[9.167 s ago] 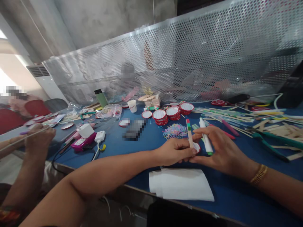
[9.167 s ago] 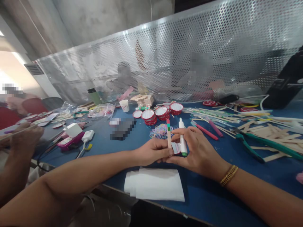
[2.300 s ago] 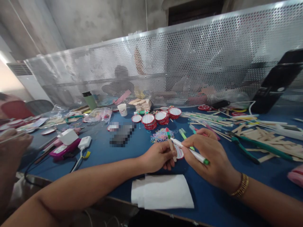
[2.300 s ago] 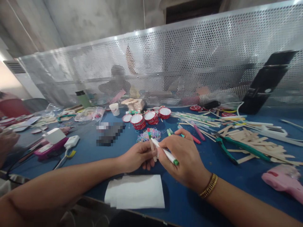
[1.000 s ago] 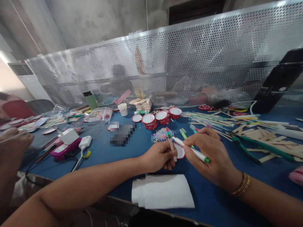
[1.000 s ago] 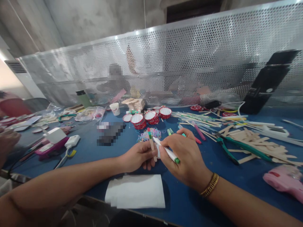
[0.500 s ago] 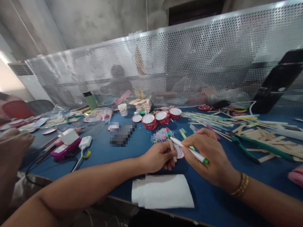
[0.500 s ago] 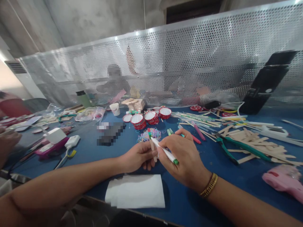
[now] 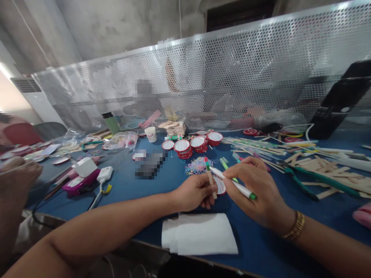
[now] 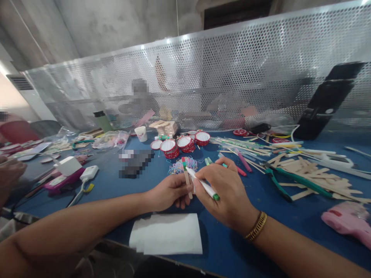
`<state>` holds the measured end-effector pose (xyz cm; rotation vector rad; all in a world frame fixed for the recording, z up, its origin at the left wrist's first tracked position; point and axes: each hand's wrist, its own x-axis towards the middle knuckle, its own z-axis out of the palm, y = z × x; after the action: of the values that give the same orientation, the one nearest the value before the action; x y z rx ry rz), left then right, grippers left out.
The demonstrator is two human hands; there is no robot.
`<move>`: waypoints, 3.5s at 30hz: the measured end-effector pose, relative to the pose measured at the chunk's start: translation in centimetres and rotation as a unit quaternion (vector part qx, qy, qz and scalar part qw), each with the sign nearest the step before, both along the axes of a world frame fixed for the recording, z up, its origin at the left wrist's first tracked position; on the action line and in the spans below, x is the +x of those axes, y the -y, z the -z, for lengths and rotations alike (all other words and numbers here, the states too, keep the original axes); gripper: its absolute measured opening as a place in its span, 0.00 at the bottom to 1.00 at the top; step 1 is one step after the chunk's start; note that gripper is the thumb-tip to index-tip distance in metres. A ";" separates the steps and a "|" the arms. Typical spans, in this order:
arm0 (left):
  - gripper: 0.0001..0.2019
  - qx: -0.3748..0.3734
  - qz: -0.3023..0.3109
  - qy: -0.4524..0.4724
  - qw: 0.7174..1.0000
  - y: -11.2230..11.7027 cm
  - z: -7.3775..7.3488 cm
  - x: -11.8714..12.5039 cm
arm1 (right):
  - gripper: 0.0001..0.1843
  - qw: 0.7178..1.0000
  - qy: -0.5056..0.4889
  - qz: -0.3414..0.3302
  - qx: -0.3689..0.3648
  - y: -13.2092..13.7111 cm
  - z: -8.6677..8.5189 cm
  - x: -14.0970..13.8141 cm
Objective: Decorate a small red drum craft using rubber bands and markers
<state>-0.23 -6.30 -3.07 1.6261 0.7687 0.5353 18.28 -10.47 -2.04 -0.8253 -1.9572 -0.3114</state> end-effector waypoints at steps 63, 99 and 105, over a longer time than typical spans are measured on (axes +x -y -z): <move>0.17 0.001 -0.007 -0.003 1.000 0.0 0.1 0.0 | 0.02 1.000 -0.008 0.012 0.018 0.1 -0.2 0.1; 0.18 0.003 -0.004 0.003 1.000 0.0 0.1 -0.1 | 0.02 0.999 -0.017 0.010 0.033 0.2 -0.2 0.0; 0.20 0.003 0.003 0.000 1.000 0.0 0.2 -0.1 | 0.03 1.000 -0.012 -0.005 0.009 0.3 -0.1 -0.1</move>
<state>-0.37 -6.27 -3.28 1.6332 0.7626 0.5341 18.16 -10.72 -1.90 -0.8034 -1.9325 -0.3112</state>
